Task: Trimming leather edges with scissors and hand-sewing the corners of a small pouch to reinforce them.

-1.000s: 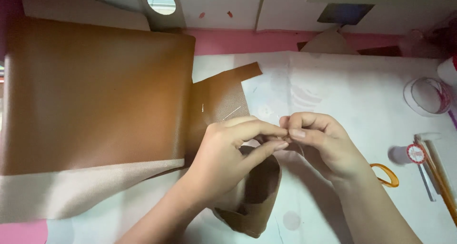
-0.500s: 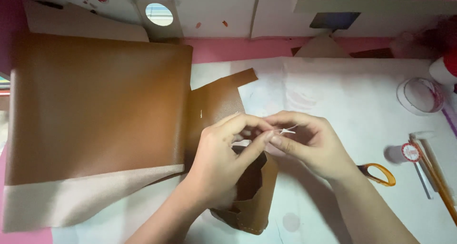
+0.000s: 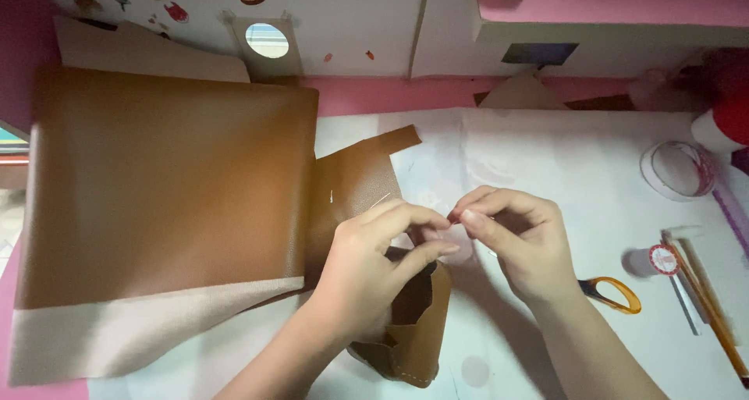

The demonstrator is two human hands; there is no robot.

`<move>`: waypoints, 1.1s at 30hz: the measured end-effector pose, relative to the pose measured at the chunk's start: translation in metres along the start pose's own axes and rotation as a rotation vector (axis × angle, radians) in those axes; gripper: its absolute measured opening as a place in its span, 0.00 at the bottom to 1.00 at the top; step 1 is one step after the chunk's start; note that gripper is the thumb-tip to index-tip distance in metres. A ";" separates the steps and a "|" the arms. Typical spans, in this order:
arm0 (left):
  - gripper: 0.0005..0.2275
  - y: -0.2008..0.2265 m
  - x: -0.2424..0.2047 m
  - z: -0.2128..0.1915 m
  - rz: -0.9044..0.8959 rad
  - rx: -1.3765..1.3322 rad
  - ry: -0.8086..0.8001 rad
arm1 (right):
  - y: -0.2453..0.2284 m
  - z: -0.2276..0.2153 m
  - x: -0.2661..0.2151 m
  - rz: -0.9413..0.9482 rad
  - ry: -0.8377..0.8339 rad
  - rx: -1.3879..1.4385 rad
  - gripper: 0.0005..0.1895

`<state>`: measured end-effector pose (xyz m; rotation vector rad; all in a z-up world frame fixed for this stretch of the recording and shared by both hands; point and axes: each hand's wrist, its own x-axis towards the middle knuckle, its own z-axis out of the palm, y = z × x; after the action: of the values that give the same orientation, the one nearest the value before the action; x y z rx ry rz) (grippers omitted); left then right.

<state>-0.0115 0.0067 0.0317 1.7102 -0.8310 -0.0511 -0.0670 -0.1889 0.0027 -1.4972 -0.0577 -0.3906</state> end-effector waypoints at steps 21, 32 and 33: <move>0.03 -0.012 0.004 -0.005 -0.031 -0.123 0.295 | 0.029 0.018 0.008 0.128 0.278 0.271 0.09; 0.02 -0.010 0.006 -0.006 -0.105 -0.259 -0.031 | 0.004 0.031 0.003 -0.107 0.363 -0.183 0.05; 0.04 -0.009 0.005 -0.006 -0.171 -0.311 -0.058 | 0.002 0.031 0.002 -0.161 0.357 -0.231 0.04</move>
<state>-0.0002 0.0095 0.0276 1.4860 -0.6781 -0.3308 -0.0579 -0.1590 0.0041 -1.6324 0.1559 -0.8118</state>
